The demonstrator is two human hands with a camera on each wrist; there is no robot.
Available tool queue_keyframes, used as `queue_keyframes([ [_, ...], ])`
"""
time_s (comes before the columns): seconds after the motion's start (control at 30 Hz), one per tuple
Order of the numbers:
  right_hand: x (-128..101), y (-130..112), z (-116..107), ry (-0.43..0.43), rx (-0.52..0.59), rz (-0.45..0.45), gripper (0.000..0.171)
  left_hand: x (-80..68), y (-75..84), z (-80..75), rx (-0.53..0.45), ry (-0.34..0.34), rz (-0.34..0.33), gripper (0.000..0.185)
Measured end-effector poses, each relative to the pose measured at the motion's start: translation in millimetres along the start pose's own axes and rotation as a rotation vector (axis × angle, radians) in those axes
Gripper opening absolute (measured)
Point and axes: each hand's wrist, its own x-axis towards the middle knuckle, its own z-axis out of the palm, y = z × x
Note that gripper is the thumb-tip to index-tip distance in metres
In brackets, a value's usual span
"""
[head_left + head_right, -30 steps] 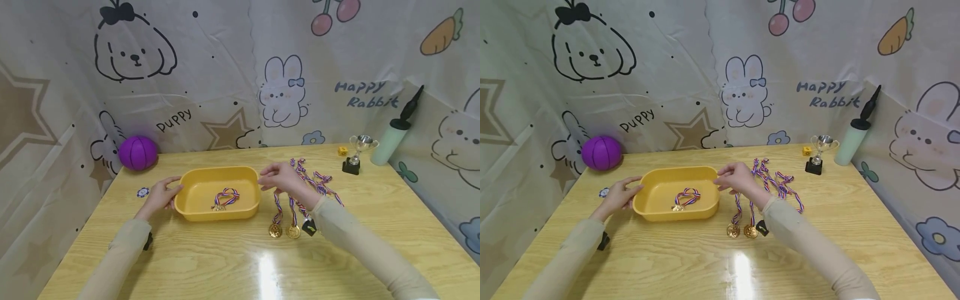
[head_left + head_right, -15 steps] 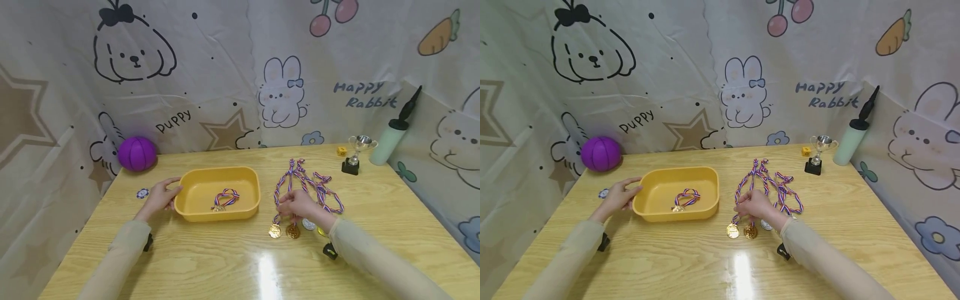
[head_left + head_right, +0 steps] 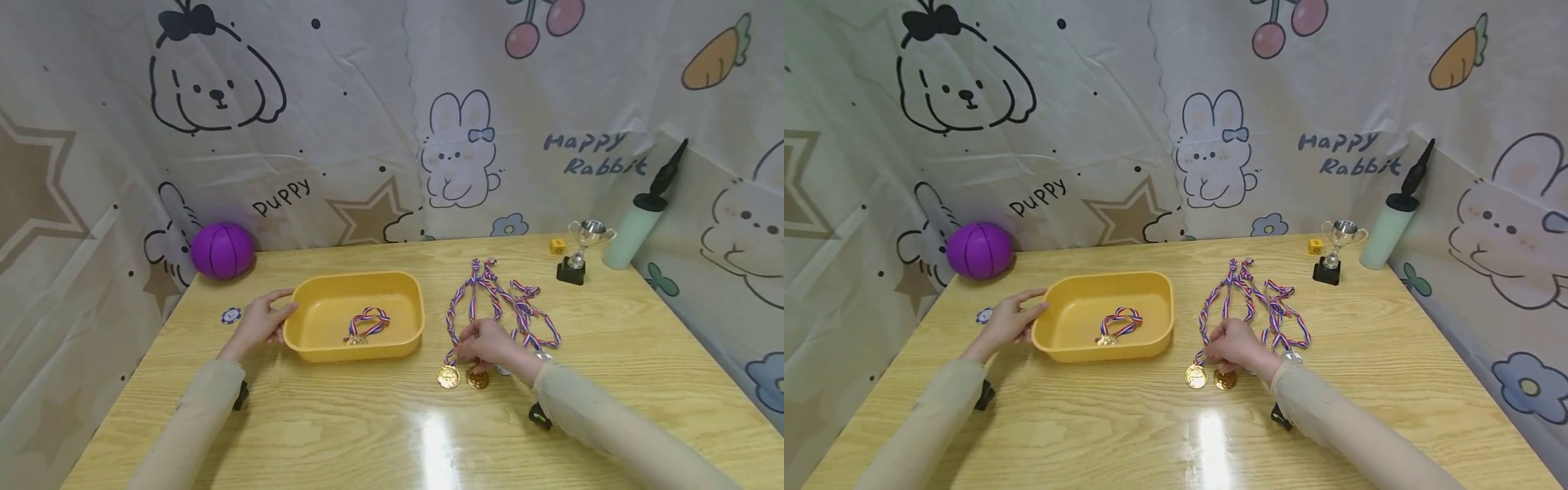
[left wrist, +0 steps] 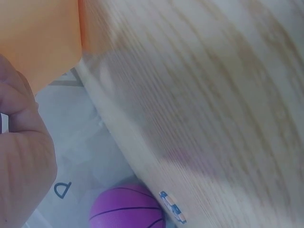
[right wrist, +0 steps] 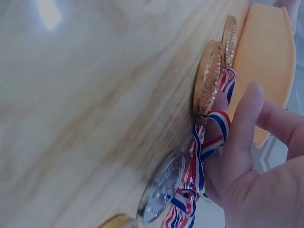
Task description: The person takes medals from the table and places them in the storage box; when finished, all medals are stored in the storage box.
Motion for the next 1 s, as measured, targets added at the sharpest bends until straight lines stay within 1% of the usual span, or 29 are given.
queue_keyframes([
  [0.17, 3, -1, 6, 0.031, -0.024, -0.006, 0.031, 1.0, -0.1, -0.1, 0.006, 0.005, -0.002, 0.054],
  [0.33, 7, -2, 11, 0.070, -0.061, -0.018, 0.023, 0.8, 1.0, 0.0, 0.005, 0.006, -0.006, 0.054],
  [0.63, 11, -1, 17, 0.095, -0.113, -0.058, 0.017, -0.8, 2.8, 0.4, 0.004, 0.004, 0.004, 0.054],
  [1.0, 12, -3, 20, 0.116, -0.181, -0.066, 0.009, -1.7, 2.0, 0.0, -0.002, 0.007, -0.006, 0.054],
])
